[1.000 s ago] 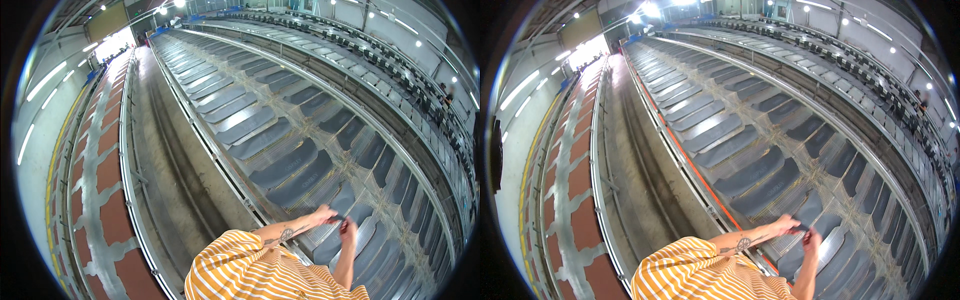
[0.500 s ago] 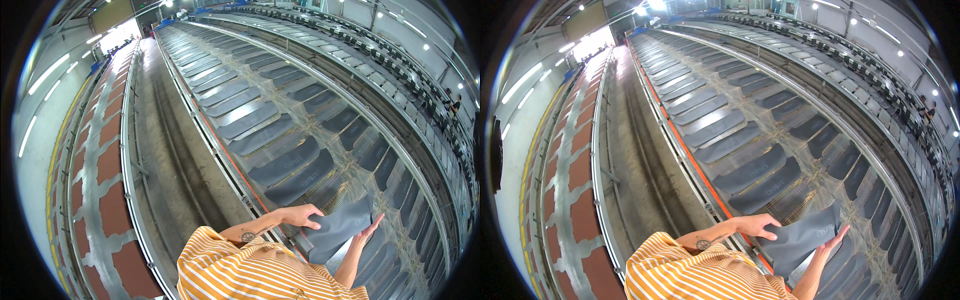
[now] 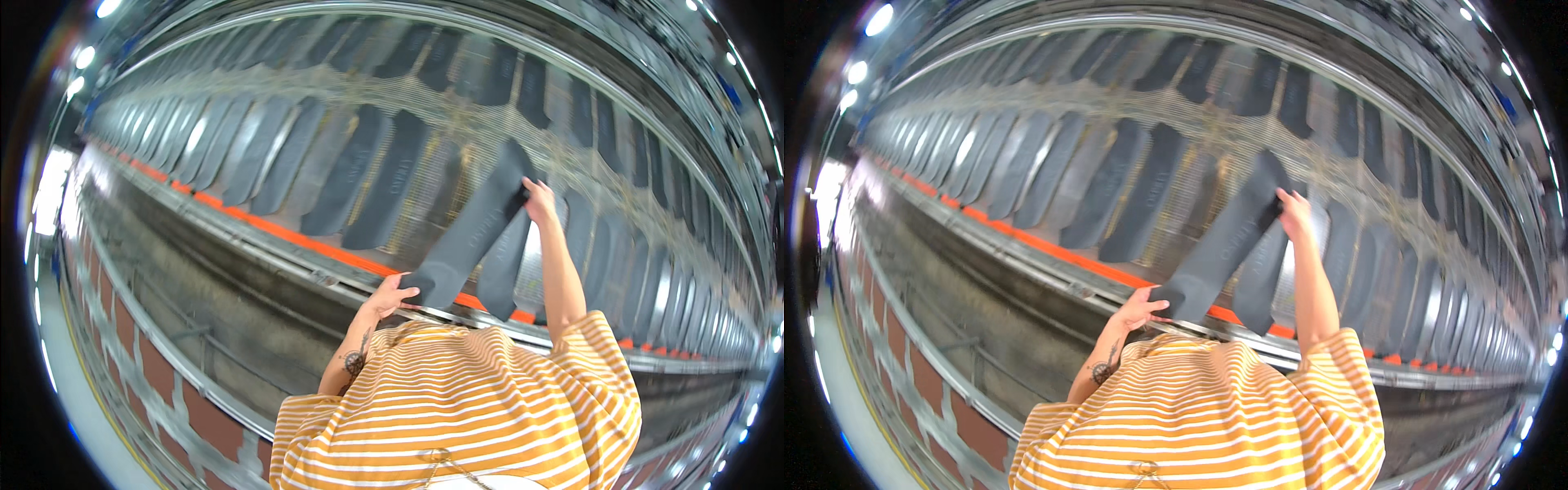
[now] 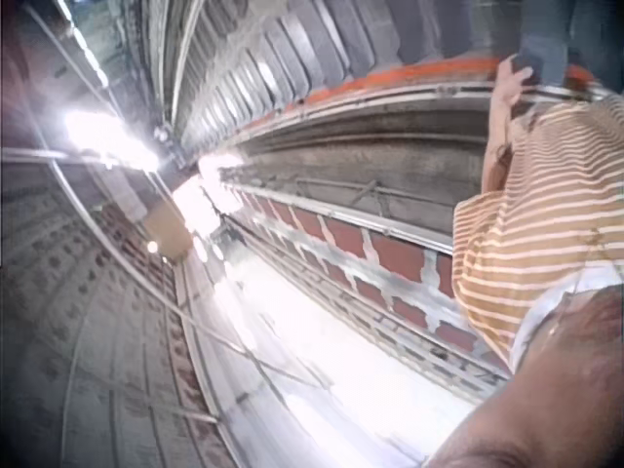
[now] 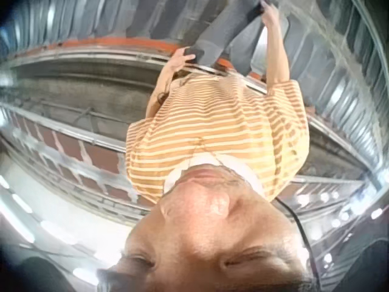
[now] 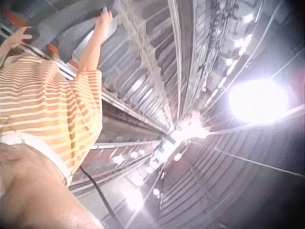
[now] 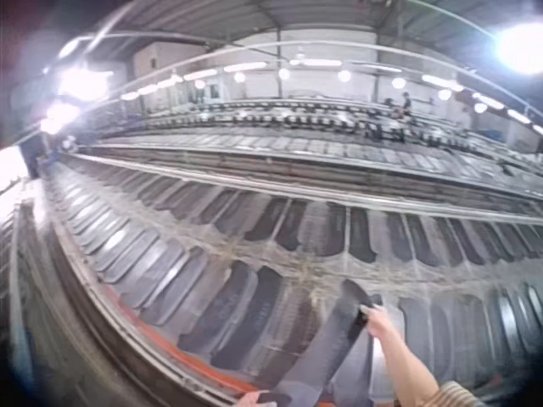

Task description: The person repeatedly picks up black shoe parts from a conveyor belt, turns them over to inspect both sides, and places them back onto the belt. The person handles the parts one at a time in a continuous loop.

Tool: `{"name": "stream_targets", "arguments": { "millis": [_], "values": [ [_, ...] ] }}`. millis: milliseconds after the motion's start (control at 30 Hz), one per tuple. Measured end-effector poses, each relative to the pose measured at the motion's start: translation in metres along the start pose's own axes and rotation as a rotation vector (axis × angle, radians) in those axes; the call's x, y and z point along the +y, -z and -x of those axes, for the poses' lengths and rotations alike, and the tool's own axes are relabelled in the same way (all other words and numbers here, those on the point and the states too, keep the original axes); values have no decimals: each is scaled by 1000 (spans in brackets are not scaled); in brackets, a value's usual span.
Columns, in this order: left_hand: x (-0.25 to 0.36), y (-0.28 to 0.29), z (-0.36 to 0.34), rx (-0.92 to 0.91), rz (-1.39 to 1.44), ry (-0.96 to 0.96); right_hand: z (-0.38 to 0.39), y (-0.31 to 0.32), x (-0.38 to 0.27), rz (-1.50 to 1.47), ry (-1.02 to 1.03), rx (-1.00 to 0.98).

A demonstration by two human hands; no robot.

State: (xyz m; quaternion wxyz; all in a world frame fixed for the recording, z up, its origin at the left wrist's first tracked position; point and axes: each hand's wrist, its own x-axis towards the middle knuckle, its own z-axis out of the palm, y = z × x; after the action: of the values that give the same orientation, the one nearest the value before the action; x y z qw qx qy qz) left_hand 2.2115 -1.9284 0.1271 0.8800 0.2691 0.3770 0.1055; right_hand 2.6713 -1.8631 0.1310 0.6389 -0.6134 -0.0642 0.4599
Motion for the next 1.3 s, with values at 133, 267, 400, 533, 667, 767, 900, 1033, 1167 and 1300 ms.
{"name": "stream_targets", "arguments": {
  "millis": [133,267,400,533,667,767,900,1033,1167,1300],
  "values": [
    [-19,-15,-35,127,69,6,-32,-3,-1,2,65,-65],
    [-14,-16,-57,195,82,7,-62,-30,-14,4,101,-182],
    [5,-16,-75,226,37,-45,-92,-60,-26,43,158,-220],
    [0,7,-98,268,67,-12,-90,-50,-13,244,122,-150],
    [-24,25,-118,301,53,14,-57,19,38,654,420,17],
    [-39,33,-108,355,52,35,22,86,90,639,427,184],
    [-54,41,-91,358,-3,82,133,169,162,989,213,231],
    [-71,26,-86,290,-359,143,208,160,178,1048,123,281],
    [-84,-16,-89,209,-959,-289,212,151,178,1024,161,304],
    [-95,-46,-90,80,-1369,-639,208,151,183,997,184,300]
  ]
}}
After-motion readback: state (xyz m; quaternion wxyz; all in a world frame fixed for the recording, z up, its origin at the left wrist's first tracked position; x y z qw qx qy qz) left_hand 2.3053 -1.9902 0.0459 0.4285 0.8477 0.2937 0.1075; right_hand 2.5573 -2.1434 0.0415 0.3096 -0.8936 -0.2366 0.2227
